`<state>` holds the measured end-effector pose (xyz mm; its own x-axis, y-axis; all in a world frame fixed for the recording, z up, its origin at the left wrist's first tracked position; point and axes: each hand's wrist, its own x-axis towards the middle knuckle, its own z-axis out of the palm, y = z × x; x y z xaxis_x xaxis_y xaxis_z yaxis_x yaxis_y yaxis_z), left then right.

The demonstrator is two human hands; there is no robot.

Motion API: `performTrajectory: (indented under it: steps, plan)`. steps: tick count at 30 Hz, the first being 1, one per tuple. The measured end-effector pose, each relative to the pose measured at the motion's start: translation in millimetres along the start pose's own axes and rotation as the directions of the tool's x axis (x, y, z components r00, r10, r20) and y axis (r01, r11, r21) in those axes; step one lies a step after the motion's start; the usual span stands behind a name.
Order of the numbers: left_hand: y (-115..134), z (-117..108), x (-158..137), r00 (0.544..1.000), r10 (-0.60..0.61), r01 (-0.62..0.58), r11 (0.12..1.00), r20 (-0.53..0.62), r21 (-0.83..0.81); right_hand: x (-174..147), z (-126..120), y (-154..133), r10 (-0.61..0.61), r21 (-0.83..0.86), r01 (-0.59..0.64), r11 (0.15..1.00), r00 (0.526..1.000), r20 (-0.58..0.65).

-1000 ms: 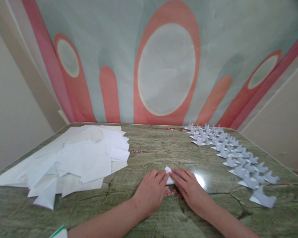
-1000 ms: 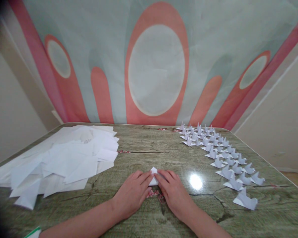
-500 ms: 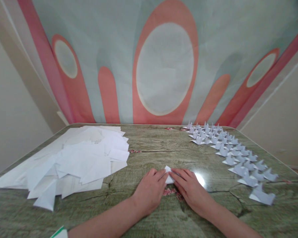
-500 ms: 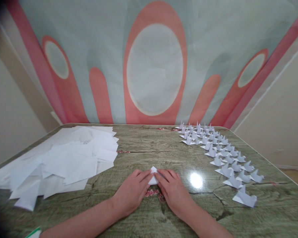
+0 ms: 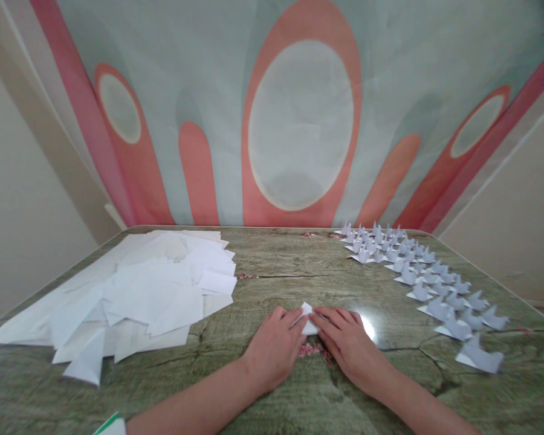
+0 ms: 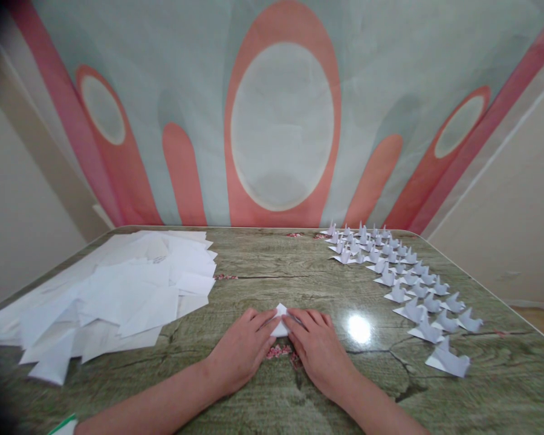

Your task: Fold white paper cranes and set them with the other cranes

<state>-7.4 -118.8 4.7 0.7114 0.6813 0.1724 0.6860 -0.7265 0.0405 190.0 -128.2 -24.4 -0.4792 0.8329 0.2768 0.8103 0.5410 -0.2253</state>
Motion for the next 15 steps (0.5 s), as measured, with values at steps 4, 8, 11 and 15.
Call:
performTrajectory:
  steps: [4, 8, 11, 15]
  plan:
    - [-0.9, 1.9, -0.8, 1.000, -0.026, 0.026, 0.999, 0.001, -0.027, -0.5, 0.9, 0.2, 0.003, -0.003, -0.003, 1.000, 1.000, 0.007]
    - [-2.1, 0.7, -1.2, 0.999, -0.037, 0.038, 0.996, 0.015, -0.075, -0.6, 1.6, 0.8, -0.008, -0.005, 0.008, 1.000, 1.000, -0.018]
    - [-3.0, -0.1, -1.0, 0.999, -0.045, 0.047, 0.994, 0.024, -0.101, -0.2, 1.6, 0.9, -0.006, -0.007, 0.006, 1.000, 1.000, -0.021]
    - [-4.7, 0.9, -0.6, 0.998, -0.045, 0.049, 0.992, 0.035, -0.112, 0.2, 0.9, 0.3, 0.000, 0.001, 0.000, 1.000, 1.000, -0.004]
